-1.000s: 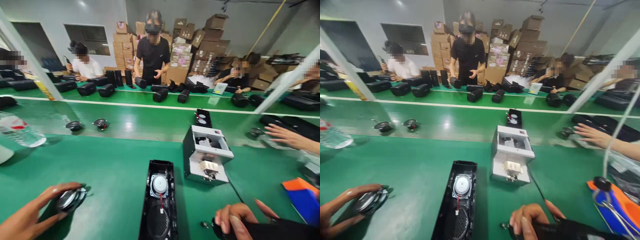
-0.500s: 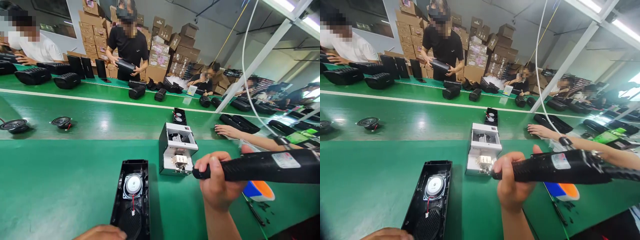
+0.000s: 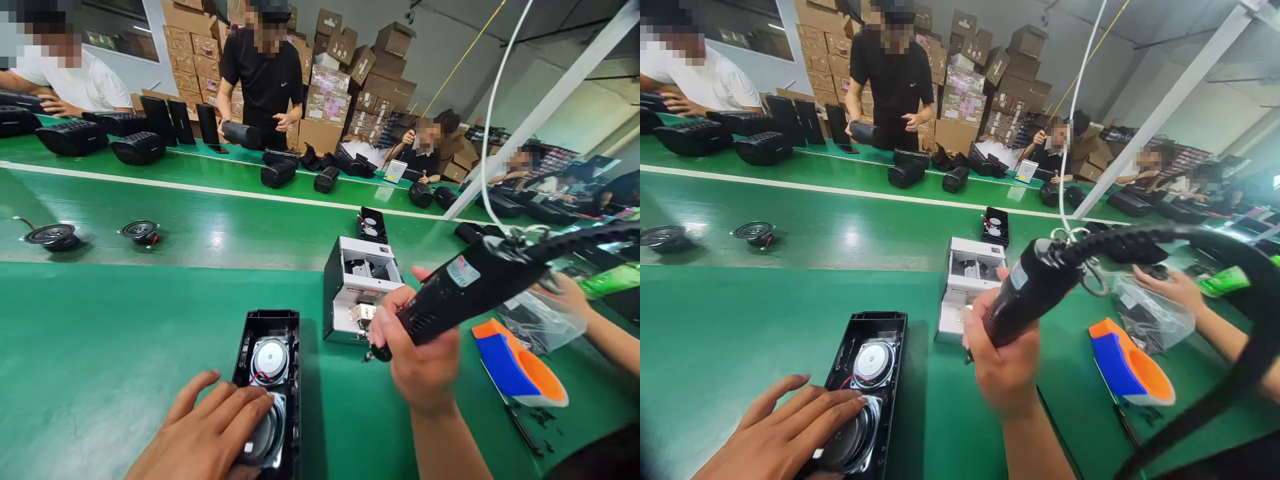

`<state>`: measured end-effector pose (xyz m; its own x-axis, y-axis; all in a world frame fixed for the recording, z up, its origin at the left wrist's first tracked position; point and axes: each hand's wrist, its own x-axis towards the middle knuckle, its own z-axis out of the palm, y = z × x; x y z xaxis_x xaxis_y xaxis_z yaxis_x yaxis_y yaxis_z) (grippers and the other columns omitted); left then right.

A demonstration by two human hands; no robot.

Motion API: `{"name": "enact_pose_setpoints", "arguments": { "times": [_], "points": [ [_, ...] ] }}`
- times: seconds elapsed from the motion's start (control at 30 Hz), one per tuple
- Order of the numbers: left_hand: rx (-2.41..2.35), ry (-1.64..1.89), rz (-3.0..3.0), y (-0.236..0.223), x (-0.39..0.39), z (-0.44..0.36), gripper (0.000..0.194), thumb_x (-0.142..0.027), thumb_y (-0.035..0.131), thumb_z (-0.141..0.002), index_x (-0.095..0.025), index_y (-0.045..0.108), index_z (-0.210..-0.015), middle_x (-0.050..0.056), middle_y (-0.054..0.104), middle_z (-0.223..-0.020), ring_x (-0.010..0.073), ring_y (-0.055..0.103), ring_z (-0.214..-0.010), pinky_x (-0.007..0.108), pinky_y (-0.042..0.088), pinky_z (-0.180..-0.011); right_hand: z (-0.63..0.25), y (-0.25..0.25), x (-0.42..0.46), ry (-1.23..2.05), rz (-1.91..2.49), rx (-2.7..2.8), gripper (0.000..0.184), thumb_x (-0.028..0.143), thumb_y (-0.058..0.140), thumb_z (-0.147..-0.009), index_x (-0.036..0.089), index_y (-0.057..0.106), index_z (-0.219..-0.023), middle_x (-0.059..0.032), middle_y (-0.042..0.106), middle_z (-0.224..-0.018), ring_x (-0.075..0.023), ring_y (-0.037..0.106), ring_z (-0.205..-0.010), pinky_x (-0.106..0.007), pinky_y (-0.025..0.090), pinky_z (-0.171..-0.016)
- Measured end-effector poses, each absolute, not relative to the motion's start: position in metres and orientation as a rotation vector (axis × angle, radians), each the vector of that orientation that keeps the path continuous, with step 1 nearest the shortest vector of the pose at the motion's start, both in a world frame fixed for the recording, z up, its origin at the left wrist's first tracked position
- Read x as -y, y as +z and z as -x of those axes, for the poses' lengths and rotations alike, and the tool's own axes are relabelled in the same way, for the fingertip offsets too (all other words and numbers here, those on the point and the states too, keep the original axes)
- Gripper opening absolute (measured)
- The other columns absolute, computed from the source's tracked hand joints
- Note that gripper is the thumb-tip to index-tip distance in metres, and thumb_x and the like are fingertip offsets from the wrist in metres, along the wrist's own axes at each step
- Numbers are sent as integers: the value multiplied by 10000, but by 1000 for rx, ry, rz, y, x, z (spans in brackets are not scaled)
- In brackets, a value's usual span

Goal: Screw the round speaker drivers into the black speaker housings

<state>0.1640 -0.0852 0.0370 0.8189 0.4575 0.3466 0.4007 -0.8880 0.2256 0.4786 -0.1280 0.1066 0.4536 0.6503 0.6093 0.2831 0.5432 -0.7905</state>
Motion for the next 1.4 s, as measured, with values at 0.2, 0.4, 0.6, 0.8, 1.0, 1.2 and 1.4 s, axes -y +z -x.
{"name": "enact_pose_setpoints", "arguments": {
  "times": [0.2, 0.4, 0.6, 0.8, 1.0, 1.2, 1.4],
  "points": [
    [-912, 194, -2605, 75, 97, -198, 548, -105, 658, -862, -329, 718, -1359, -53, 816, -1397, 275, 764, -1241, 586, 359, -1305, -437, 126, 148, 420, 852, 966, 528, 126, 753, -1053, 371, 553, -1475, 90, 626, -775, -137, 566, -510, -259, 562, -498],
    [-923, -38, -2380, 84, 96, -203, 572, -149, 731, -855, -336, 742, -1396, -32, 802, -1417, 314, 715, -1349, 689, 280, -1376, -405, 133, 153, 546, 690, 929, 514, 188, 768, -1103, 412, 498, -1479, 94, 620, -826, -128, 581, -527, -282, 588, -542],
    [-849, 245, -2471, 60, 103, -194, 672, -71, 683, -790, -345, 695, -1403, -38, 814, -1363, 297, 752, -1260, 657, 319, -1329, -389, 110, 141, 579, 699, 1057, 498, 223, 706, -1156, 407, 470, -1553, 75, 566, -862, -125, 583, -564, -271, 550, -534],
    [-845, 370, -2515, 44, 110, -194, 725, -42, 625, -768, -337, 632, -1430, -32, 801, -1338, 288, 730, -1237, 630, 316, -1294, -385, 93, 138, 634, 707, 1042, 527, 156, 678, -1130, 373, 475, -1565, 51, 590, -916, -124, 581, -598, -260, 541, -537],
    [-837, 307, -2466, 56, 105, -193, 651, -65, 617, -818, -325, 659, -1413, -6, 801, -1347, 310, 741, -1245, 693, 350, -1274, -386, 81, 136, 644, 751, 1077, 561, 167, 693, -1120, 388, 485, -1592, 36, 580, -947, -136, 588, -652, -289, 541, -582],
    [-821, 166, -2419, 77, 102, -195, 616, -52, 593, -867, -307, 675, -1422, 14, 787, -1406, 309, 734, -1311, 725, 359, -1286, -386, 73, 136, 667, 754, 1078, 604, 128, 676, -1119, 391, 467, -1621, 24, 584, -985, -144, 584, -696, -291, 540, -597],
    [-840, 208, -2412, 73, 103, -198, 579, -50, 627, -818, -297, 710, -1336, 11, 805, -1323, 308, 757, -1254, 683, 383, -1247, -386, 62, 133, 652, 785, 1099, 628, 80, 661, -1088, 371, 459, -1607, 25, 586, -990, -144, 589, -684, -290, 553, -597]
  ]
}}
